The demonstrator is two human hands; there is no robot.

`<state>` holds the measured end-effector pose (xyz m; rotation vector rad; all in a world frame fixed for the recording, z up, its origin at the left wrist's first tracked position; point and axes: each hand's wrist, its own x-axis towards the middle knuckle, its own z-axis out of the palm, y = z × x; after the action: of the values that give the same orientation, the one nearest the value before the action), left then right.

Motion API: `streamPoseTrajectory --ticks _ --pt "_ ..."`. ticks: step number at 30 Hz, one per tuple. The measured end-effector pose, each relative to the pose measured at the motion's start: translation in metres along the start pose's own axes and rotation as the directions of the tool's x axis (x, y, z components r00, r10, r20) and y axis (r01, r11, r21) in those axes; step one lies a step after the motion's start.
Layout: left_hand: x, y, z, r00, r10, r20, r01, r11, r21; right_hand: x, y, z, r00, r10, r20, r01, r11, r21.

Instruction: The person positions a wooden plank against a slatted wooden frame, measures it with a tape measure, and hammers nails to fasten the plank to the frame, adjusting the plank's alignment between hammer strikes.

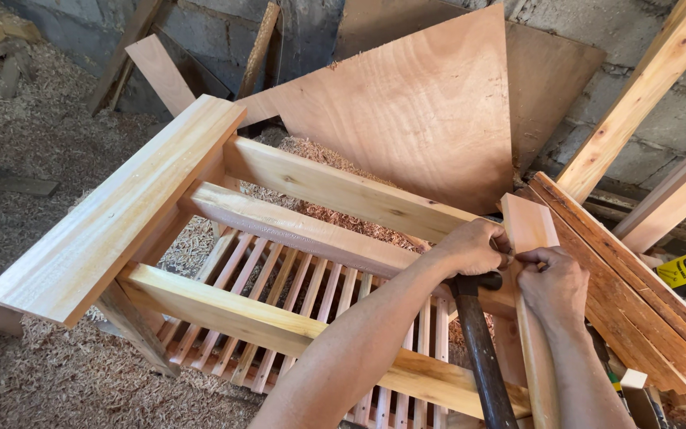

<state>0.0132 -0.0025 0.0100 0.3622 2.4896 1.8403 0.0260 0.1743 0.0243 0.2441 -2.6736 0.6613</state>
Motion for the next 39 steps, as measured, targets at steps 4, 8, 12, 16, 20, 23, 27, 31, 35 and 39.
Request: streamPoseTrajectory --ticks 4,8,12,16,20,23,27,31,35,39 --pt "-0.001 0.001 0.000 1.000 -0.005 0.003 0.005 1.000 0.000 0.001 -0.002 0.000 0.997 0.071 0.045 -0.070 0.997 -0.009" --pt "-0.002 0.004 -0.002 1.000 -0.024 0.013 0.024 1.000 -0.003 0.003 -0.001 0.000 0.982 0.160 0.104 -0.160 0.987 -0.008" --pt "-0.003 0.005 -0.003 1.000 -0.001 -0.004 0.001 1.000 0.028 0.002 0.003 0.001 1.000 0.006 0.008 -0.006 1.000 0.004" --pt "-0.004 0.007 -0.003 1.000 0.012 0.007 -0.012 1.000 0.000 0.000 0.006 0.001 0.998 -0.041 -0.043 0.044 0.998 0.053" --pt "-0.005 0.010 -0.003 0.999 -0.026 0.022 0.026 1.000 0.005 0.000 0.006 0.000 0.998 -0.042 -0.052 0.046 0.996 0.071" --pt "-0.006 0.012 -0.003 0.999 -0.049 0.024 0.048 0.998 0.027 -0.001 0.006 0.000 0.997 -0.051 -0.058 0.055 0.996 0.075" --pt "-0.005 0.012 -0.003 0.998 -0.054 0.027 0.054 0.998 0.029 -0.001 0.007 0.000 0.996 -0.047 -0.069 0.053 0.995 0.085" --pt "-0.003 0.010 -0.002 0.999 -0.029 0.032 0.030 1.000 -0.006 0.000 0.008 0.000 0.997 -0.050 -0.057 0.054 0.996 0.065" --pt "-0.002 0.008 -0.001 0.999 -0.047 0.025 0.046 0.999 0.013 0.000 0.008 0.001 0.999 -0.032 -0.031 0.034 0.998 0.054" --pt "-0.002 0.005 -0.001 0.999 -0.036 0.024 0.036 0.999 -0.002 0.000 0.005 0.001 1.000 0.006 -0.009 -0.005 0.999 0.052"
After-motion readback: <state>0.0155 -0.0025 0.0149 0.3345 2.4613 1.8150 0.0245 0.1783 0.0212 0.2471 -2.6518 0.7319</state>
